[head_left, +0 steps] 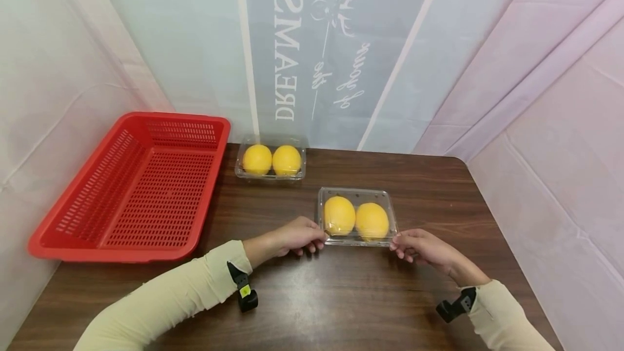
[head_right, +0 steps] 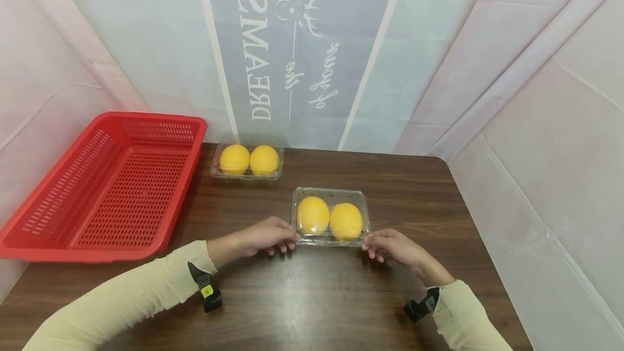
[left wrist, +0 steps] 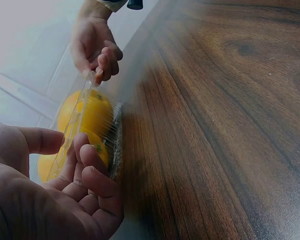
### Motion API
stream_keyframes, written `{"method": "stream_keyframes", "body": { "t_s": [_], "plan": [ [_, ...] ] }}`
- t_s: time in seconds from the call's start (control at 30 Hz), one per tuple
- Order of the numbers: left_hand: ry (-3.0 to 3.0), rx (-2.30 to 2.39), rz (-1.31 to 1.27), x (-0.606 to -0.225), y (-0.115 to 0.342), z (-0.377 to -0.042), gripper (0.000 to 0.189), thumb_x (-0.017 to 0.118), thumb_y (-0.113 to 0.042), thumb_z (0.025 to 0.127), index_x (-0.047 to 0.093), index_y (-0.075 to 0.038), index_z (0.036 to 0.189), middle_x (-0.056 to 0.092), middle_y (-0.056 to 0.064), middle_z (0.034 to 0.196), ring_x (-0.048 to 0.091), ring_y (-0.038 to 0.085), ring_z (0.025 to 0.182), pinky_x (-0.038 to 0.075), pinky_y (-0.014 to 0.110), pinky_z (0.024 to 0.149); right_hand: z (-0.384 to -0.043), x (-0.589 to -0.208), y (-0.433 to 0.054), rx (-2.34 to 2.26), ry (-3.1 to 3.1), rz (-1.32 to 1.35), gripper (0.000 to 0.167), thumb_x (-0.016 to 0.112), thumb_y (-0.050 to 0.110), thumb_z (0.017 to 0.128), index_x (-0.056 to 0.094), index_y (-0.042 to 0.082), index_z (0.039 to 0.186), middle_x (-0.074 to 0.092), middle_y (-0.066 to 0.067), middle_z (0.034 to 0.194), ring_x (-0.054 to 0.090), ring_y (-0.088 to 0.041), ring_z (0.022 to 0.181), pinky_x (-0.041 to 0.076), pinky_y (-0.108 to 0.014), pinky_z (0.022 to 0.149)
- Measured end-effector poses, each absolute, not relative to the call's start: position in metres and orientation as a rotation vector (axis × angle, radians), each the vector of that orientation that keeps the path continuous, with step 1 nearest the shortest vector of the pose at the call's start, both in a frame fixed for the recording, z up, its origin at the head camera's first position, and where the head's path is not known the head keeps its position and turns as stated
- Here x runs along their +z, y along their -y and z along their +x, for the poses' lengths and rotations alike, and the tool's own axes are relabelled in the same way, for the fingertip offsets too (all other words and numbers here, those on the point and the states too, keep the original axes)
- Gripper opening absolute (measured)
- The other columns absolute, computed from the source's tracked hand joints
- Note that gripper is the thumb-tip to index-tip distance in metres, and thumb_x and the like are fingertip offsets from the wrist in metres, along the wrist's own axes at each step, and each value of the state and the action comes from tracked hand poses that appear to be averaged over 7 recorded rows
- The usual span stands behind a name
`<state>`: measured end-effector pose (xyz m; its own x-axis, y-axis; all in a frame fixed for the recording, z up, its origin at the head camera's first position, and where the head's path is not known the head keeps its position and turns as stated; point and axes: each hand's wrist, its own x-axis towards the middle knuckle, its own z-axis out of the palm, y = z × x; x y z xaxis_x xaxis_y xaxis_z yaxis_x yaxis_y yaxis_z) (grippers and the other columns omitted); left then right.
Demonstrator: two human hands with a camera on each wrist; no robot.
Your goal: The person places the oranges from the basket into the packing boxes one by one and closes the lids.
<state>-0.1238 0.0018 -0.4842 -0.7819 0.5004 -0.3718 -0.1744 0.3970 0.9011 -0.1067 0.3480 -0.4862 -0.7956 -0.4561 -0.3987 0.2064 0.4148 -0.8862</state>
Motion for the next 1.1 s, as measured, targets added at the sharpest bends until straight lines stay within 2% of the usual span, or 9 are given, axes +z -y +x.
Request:
{"method": "stream_keyframes", "body": {
  "t_s": [0.27, 0.47, 0.63, 0.87, 1.1],
  "plan": [
    [-2.056, 1.414, 0.288, -0.4845, -0.0035, -0.1241, 0.021, 0.063, -0.017, 0.096, 0.068, -0.005, 0.079, 0.064, -0.001, 0.072, 0.052, 0.009, 0.059, 0.035, 0.018, 0.046, -0.1065, -0.4880, -0.3477, -1.403, -2.094, -0.224, 0.032, 0.050, 0.023, 0.106, 0.064, -0.005, 0.100, 0.058, 0.003, 0.076, 0.049, -0.007, 0.061, 0.029, -0.020, 0.047],
    [-2.061, 1.399, 0.295, -0.4834, -0.0043, -0.1247, 0.020, 0.064, -0.014, 0.096, 0.069, -0.002, 0.081, 0.062, -0.001, 0.069, 0.051, 0.009, 0.058, 0.034, 0.018, 0.045, -0.1069, -0.4884, -0.3466, -1.406, -2.095, -0.204, 0.030, 0.049, 0.022, 0.106, 0.064, -0.003, 0.097, 0.057, 0.002, 0.075, 0.050, -0.008, 0.062, 0.029, -0.022, 0.048],
    [-2.064, 1.394, 0.297, -0.4850, -0.0033, -0.1258, 0.021, 0.064, -0.015, 0.095, 0.066, -0.008, 0.076, 0.061, -0.002, 0.068, 0.051, 0.009, 0.058, 0.034, 0.018, 0.045, -0.1079, -0.4880, -0.3466, -1.404, -2.082, -0.211, 0.030, 0.049, 0.022, 0.106, 0.064, -0.002, 0.097, 0.057, 0.002, 0.075, 0.050, -0.008, 0.062, 0.028, -0.022, 0.048],
    [-2.055, 1.405, 0.282, -0.4872, -0.0027, -0.1264, 0.019, 0.064, -0.015, 0.095, 0.069, -0.003, 0.082, 0.062, -0.002, 0.069, 0.052, 0.010, 0.060, 0.035, 0.019, 0.046, -0.1082, -0.4884, -0.3468, -1.413, -2.070, -0.224, 0.030, 0.048, 0.021, 0.106, 0.065, -0.003, 0.097, 0.058, 0.002, 0.076, 0.051, -0.007, 0.062, 0.028, -0.022, 0.048],
    [-2.068, 1.426, 0.269, -0.4886, -0.0037, -0.1260, 0.019, 0.064, -0.016, 0.095, 0.067, -0.006, 0.079, 0.063, -0.002, 0.071, 0.053, 0.010, 0.061, 0.036, 0.019, 0.047, -0.1095, -0.4877, -0.3453, -1.415, -2.079, -0.213, 0.032, 0.048, 0.022, 0.107, 0.065, -0.005, 0.100, 0.058, 0.002, 0.076, 0.050, -0.007, 0.062, 0.028, -0.023, 0.048]
  ]
}}
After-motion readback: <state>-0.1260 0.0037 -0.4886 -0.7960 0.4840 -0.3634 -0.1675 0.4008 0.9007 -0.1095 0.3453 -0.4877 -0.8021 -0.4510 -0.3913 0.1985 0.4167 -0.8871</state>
